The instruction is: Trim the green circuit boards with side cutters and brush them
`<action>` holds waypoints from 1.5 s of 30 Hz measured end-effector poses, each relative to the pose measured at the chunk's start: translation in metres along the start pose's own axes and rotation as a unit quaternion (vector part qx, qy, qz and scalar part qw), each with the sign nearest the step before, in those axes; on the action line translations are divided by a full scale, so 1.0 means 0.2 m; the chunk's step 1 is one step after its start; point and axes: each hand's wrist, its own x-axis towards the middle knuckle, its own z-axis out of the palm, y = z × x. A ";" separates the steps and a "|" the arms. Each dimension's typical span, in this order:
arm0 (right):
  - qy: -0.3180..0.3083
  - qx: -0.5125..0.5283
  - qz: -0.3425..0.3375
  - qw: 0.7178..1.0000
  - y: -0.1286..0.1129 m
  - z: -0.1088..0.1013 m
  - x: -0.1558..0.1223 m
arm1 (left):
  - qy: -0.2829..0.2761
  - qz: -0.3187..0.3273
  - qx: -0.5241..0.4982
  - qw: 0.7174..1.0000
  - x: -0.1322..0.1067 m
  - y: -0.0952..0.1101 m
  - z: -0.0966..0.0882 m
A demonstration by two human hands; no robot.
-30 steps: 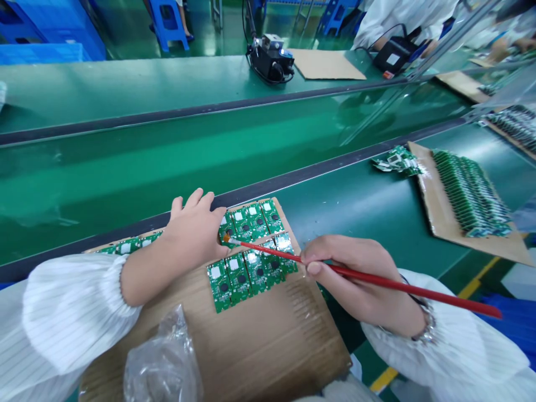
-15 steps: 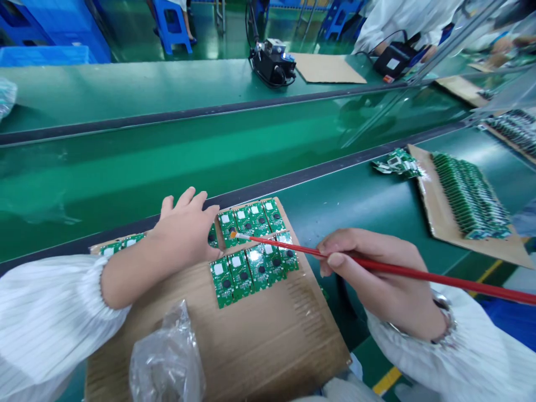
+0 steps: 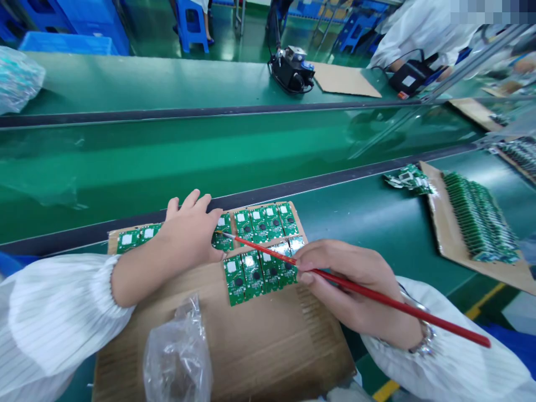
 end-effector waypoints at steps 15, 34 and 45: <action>-0.042 -0.011 -0.003 0.999 -0.04 0.00 -0.01 | -0.001 0.004 -0.012 1.000 -0.01 -0.04 0.03; -0.024 -0.001 -0.036 0.999 -0.11 0.11 0.08 | -0.031 -0.023 0.017 0.999 -0.10 -0.17 0.03; -0.075 -0.028 -0.074 0.994 -0.13 0.18 0.08 | -0.042 -0.025 0.006 0.999 -0.13 -0.19 0.04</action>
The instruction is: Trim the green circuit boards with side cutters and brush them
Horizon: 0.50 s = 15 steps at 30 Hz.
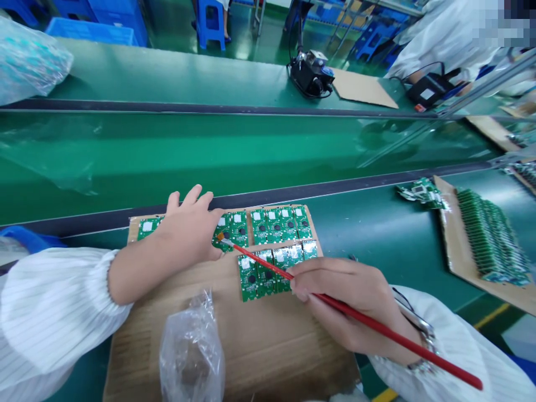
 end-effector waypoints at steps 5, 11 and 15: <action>-0.004 -0.018 -0.001 1.000 -0.02 -0.03 -0.03 | -0.005 0.000 0.004 1.000 -0.01 -0.01 -0.01; 0.004 -0.036 0.010 0.999 -0.06 -0.07 -0.05 | -0.006 -0.002 0.006 1.000 -0.02 0.00 -0.01; 0.024 -0.012 0.023 0.999 -0.09 -0.07 -0.03 | 0.005 -0.002 0.007 1.000 -0.04 -0.03 0.00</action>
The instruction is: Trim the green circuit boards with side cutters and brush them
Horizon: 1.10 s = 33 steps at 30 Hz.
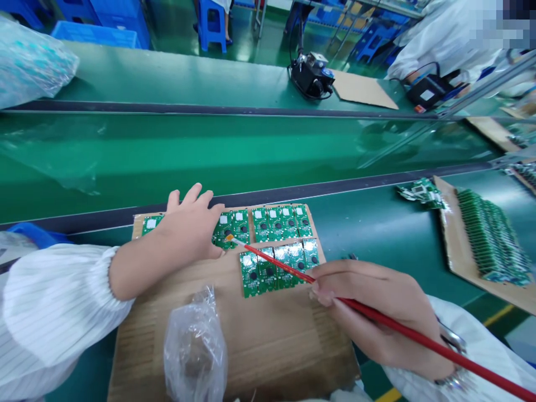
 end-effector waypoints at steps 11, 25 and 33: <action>0.007 0.030 -0.033 0.999 -0.03 0.18 0.12 | 0.044 -0.017 0.006 0.999 -0.11 -0.14 0.08; -0.038 0.016 -0.036 0.999 -0.08 0.21 0.12 | 0.053 -0.011 -0.013 0.998 -0.13 -0.18 0.10; -0.025 -0.001 -0.011 1.000 -0.11 0.16 0.11 | 0.069 -0.009 -0.025 0.997 -0.13 -0.18 0.12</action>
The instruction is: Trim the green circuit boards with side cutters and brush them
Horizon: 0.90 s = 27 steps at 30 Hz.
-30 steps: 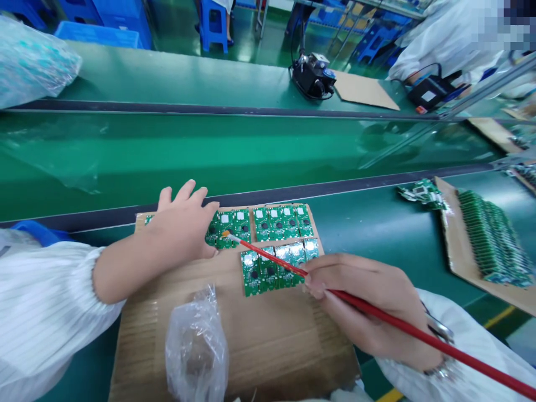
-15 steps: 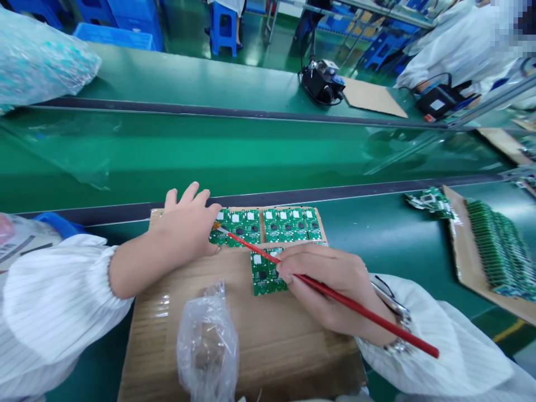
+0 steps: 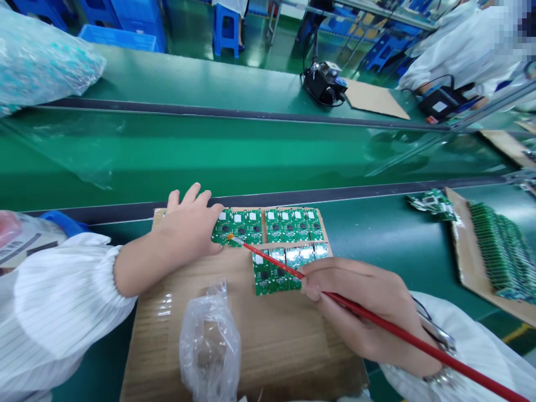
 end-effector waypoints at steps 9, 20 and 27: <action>0.019 0.000 -0.017 1.000 0.00 0.09 0.06 | -0.009 0.001 -0.009 1.000 -0.01 -0.01 0.00; -0.001 0.000 -0.010 1.000 -0.03 0.08 0.03 | -0.016 -0.001 -0.014 1.000 -0.02 -0.02 -0.01; 0.057 -0.010 0.028 0.998 -0.01 0.12 0.05 | -0.024 0.000 -0.018 1.000 -0.03 -0.03 -0.02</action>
